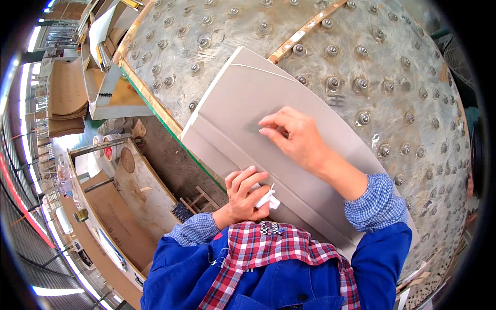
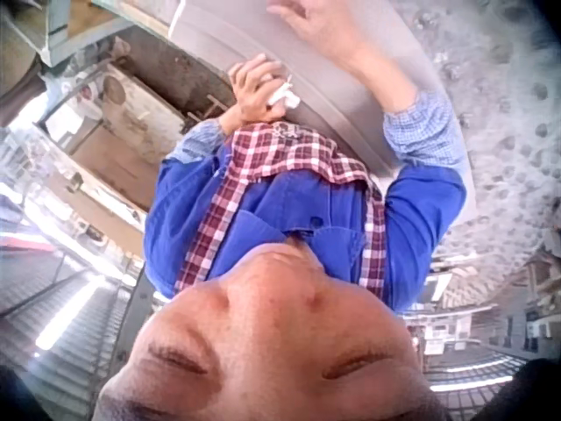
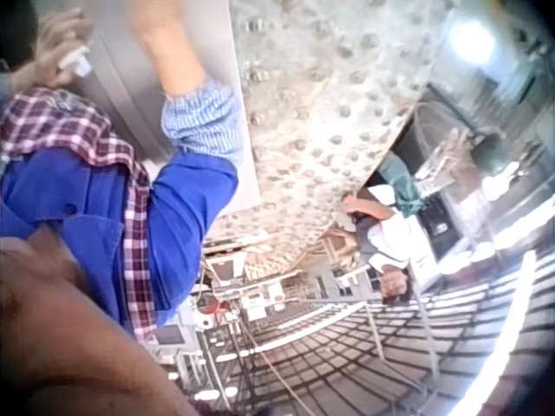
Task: The person wipes a large, curved, light-gray panel with a white cloth, then uses a small metal scraper to remove residue from the surface and edges. The person repeatedly wipes the panel and scrapes along the seams and edges to clean off excess material.
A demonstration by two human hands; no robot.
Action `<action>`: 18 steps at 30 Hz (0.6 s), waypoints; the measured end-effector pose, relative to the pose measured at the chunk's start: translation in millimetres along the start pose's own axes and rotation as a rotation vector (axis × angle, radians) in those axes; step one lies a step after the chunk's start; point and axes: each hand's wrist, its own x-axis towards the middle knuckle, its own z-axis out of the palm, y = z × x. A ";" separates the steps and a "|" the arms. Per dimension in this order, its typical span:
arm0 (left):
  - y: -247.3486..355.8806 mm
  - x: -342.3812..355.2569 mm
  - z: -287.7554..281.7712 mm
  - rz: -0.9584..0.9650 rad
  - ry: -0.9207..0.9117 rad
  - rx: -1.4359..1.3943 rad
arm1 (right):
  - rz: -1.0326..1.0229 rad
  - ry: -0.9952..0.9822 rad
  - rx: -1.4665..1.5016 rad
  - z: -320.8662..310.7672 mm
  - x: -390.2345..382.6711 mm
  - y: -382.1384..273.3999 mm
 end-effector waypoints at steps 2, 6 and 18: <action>-1.0 -6.6 8.0 0.004 0.069 0.017 | -0.017 -0.052 0.013 1.9 0.9 -2.7; -3.2 -11.9 18.4 0.009 0.136 0.028 | -0.028 -0.111 0.020 7.7 9.5 2.9; -4.0 -18.1 27.4 0.045 0.168 0.025 | -0.165 -0.329 -0.077 -7.0 10.3 11.0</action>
